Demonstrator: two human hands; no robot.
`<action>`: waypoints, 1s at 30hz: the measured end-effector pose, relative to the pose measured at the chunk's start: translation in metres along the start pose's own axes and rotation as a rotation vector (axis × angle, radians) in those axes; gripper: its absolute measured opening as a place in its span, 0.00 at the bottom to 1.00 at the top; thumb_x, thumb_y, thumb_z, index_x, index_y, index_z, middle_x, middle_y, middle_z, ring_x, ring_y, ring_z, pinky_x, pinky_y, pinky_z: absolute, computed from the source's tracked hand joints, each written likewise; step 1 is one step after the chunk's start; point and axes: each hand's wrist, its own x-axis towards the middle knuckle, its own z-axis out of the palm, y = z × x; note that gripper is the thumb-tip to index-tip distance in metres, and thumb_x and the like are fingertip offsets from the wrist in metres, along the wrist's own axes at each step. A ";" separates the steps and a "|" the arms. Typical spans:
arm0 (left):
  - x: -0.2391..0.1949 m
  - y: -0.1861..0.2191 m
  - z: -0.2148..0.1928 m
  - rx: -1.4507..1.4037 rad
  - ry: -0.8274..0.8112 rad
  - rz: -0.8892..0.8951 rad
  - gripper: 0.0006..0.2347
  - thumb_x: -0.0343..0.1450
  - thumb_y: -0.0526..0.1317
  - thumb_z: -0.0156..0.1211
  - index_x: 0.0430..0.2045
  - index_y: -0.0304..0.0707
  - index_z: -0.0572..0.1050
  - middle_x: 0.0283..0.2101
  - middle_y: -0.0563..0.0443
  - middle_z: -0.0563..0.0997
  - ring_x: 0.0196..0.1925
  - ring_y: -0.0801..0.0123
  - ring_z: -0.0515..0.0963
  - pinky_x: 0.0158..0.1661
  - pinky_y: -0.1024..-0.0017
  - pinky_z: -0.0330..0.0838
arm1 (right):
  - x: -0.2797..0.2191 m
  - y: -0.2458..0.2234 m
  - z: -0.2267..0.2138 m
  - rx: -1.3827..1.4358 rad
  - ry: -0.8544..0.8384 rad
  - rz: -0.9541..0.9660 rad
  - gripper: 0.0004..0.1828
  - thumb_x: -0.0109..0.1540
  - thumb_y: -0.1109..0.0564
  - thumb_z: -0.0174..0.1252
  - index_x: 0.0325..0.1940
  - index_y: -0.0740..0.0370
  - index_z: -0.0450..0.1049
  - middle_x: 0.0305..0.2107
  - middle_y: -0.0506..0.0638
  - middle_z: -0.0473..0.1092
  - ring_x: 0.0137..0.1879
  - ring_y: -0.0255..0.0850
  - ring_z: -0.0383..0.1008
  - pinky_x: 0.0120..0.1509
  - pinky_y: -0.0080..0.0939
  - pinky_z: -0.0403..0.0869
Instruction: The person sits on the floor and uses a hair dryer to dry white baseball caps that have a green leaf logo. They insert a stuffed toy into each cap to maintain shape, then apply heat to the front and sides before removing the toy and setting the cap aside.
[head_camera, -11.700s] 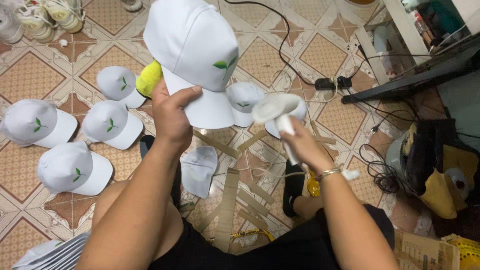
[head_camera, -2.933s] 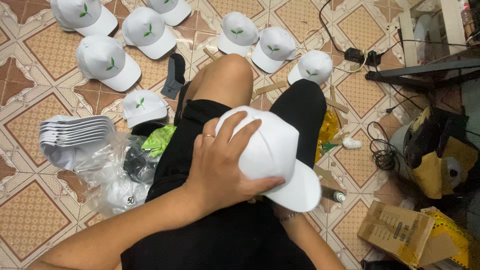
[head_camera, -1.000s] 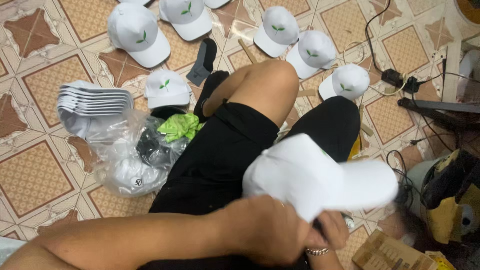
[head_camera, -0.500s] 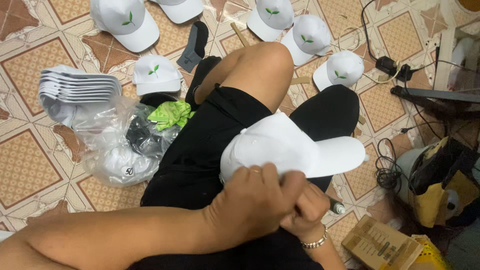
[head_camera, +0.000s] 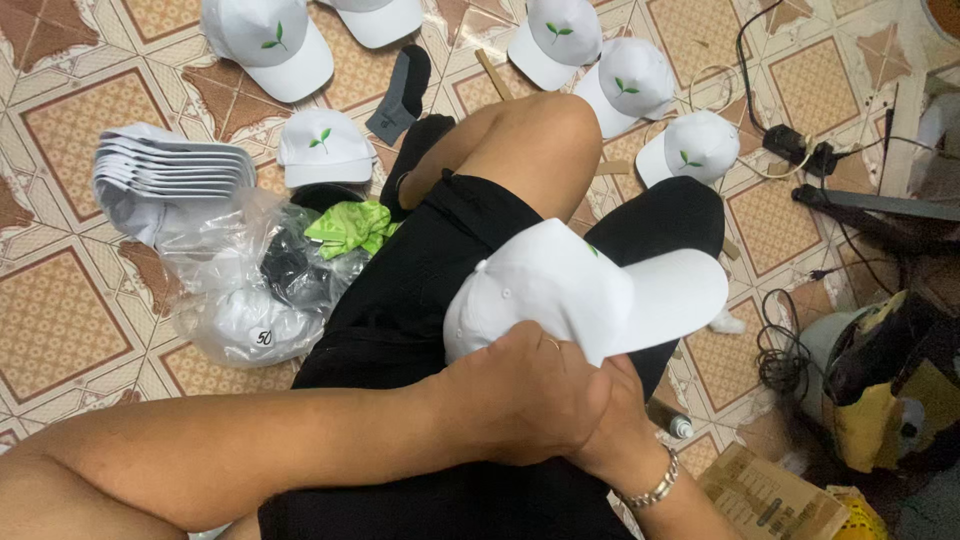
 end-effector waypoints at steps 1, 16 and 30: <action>0.000 -0.002 -0.001 0.004 -0.013 -0.014 0.08 0.64 0.37 0.59 0.18 0.33 0.70 0.15 0.47 0.69 0.15 0.66 0.69 0.18 0.67 0.59 | 0.000 0.002 0.002 -0.102 0.000 -0.045 0.16 0.55 0.52 0.67 0.42 0.63 0.77 0.35 0.53 0.77 0.41 0.48 0.77 0.55 0.55 0.71; -0.030 -0.041 -0.035 -0.785 0.141 -0.231 0.08 0.72 0.30 0.60 0.28 0.35 0.66 0.30 0.43 0.68 0.36 0.49 0.73 0.42 0.59 0.66 | 0.023 -0.038 -0.007 -0.013 0.604 0.216 0.11 0.62 0.60 0.60 0.45 0.70 0.76 0.47 0.64 0.71 0.56 0.56 0.73 0.63 0.52 0.73; -0.038 -0.044 -0.008 -0.482 0.092 -0.315 0.03 0.68 0.30 0.57 0.31 0.34 0.70 0.31 0.45 0.74 0.37 0.51 0.77 0.39 0.60 0.70 | 0.086 -0.023 -0.040 0.044 -0.146 -0.023 0.09 0.54 0.62 0.55 0.38 0.64 0.75 0.41 0.55 0.75 0.61 0.56 0.70 0.65 0.54 0.68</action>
